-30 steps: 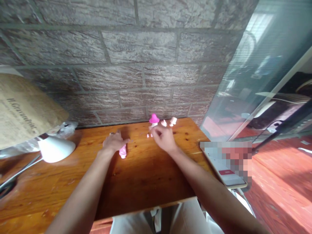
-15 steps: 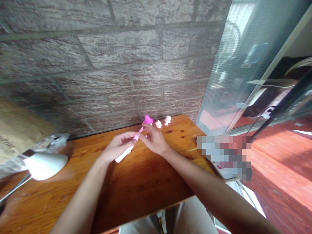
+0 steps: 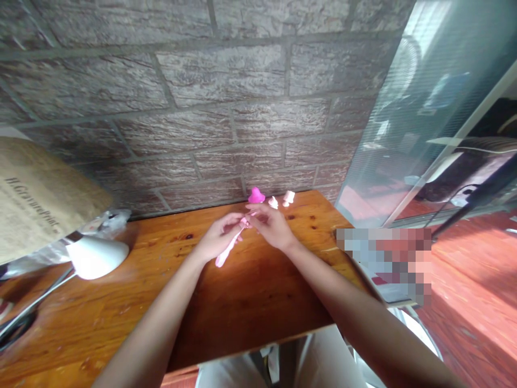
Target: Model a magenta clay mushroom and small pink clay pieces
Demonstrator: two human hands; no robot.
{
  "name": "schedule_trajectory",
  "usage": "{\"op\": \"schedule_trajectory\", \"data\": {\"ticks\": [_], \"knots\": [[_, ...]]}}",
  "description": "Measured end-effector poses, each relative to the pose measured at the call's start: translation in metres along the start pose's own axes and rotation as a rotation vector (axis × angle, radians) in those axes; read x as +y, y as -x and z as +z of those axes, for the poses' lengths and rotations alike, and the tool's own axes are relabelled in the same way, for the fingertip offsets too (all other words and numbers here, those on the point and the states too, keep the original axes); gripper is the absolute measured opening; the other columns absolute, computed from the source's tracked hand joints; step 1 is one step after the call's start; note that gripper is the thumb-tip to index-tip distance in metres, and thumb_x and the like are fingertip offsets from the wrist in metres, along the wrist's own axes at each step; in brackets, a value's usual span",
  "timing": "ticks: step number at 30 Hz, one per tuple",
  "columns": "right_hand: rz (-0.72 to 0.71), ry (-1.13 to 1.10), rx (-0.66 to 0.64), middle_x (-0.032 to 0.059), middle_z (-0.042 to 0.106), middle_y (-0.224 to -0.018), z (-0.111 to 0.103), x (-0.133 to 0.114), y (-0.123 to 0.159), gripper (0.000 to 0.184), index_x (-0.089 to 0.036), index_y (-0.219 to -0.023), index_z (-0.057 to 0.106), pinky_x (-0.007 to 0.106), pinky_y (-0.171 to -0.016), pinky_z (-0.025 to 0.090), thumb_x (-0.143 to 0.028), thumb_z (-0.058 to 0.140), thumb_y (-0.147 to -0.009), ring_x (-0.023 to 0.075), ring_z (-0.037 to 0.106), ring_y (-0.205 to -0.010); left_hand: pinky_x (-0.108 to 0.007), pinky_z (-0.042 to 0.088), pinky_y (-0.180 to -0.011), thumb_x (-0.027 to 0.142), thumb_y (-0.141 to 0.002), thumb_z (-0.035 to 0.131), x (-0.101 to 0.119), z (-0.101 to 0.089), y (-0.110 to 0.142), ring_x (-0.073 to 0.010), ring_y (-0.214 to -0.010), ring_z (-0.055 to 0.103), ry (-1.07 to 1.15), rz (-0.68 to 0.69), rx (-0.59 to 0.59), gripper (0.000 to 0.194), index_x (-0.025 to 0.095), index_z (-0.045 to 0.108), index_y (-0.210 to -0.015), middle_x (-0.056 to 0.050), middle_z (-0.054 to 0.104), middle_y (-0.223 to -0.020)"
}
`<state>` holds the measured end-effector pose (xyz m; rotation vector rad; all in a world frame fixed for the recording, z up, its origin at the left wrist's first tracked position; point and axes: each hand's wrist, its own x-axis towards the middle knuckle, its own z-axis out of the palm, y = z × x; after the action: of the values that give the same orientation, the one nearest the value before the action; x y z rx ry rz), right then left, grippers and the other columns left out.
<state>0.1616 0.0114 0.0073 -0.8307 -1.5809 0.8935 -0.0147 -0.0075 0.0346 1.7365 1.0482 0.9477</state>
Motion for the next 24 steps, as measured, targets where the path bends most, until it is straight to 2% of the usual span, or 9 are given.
{"op": "schedule_trajectory", "data": {"ticks": [2,4,7,11,18,24], "knots": [[-0.006,0.021,0.005,0.0038,0.076,-0.090,-0.001,0.000,0.000,0.023,-0.019,-0.106,0.071,0.029,-0.076,0.056,-0.030,0.068,-0.085,0.0154,0.071,-0.076,-0.027,0.050,-0.059,0.052,-0.083,0.063,-0.003,0.000,-0.001,-0.0126,-0.060,0.059,-0.057,-0.001,0.096,0.049,0.016,0.063,-0.117,-0.006,0.072,-0.093],[-0.018,0.044,-0.019,0.0044,0.077,-0.089,-0.002,0.000,0.000,0.020,-0.019,-0.096,0.074,0.030,-0.078,0.056,-0.034,0.070,-0.084,0.0166,0.071,-0.079,-0.027,0.050,-0.061,0.050,-0.086,0.060,-0.005,0.001,-0.001,-0.0142,-0.064,0.061,-0.165,0.033,0.141,0.042,0.016,0.067,-0.110,-0.005,0.073,-0.090],[-0.047,0.041,-0.088,0.0054,0.078,-0.093,-0.005,-0.002,0.001,0.023,-0.018,-0.094,0.076,0.030,-0.078,0.055,-0.038,0.072,-0.082,0.0176,0.071,-0.081,-0.028,0.052,-0.072,0.047,-0.089,0.057,-0.007,0.000,-0.002,-0.0185,-0.080,0.067,-0.264,0.112,0.138,0.036,0.016,0.071,-0.099,-0.006,0.076,-0.094],[-0.114,0.133,-0.147,0.0063,0.078,-0.095,-0.010,-0.006,0.001,0.017,-0.019,-0.096,0.077,0.031,-0.079,0.054,-0.028,0.068,-0.085,0.0188,0.071,-0.083,-0.030,0.053,-0.083,0.044,-0.089,0.058,-0.008,-0.002,-0.002,-0.0202,-0.087,0.070,-0.313,0.174,0.173,0.033,0.016,0.072,-0.101,-0.007,0.077,-0.098],[-0.179,0.391,-0.141,0.0063,0.078,-0.095,-0.015,-0.009,0.002,0.022,-0.021,-0.102,0.078,0.030,-0.075,0.053,-0.015,0.064,-0.086,0.0190,0.071,-0.079,-0.029,0.051,-0.086,0.033,-0.090,0.058,-0.012,-0.002,0.000,-0.0205,-0.093,0.071,-0.468,0.265,0.128,0.027,0.020,0.072,-0.109,-0.006,0.077,-0.108],[-0.238,0.515,-0.188,0.0049,0.077,-0.088,-0.018,-0.013,0.003,0.022,-0.023,-0.102,0.078,0.027,-0.071,0.049,-0.016,0.062,-0.090,0.0172,0.067,-0.073,-0.032,0.052,-0.091,0.035,-0.096,0.048,-0.009,0.008,0.003,-0.0223,-0.099,0.071,-0.627,0.244,0.130,0.032,0.022,0.069,-0.116,-0.006,0.076,-0.113]]}}
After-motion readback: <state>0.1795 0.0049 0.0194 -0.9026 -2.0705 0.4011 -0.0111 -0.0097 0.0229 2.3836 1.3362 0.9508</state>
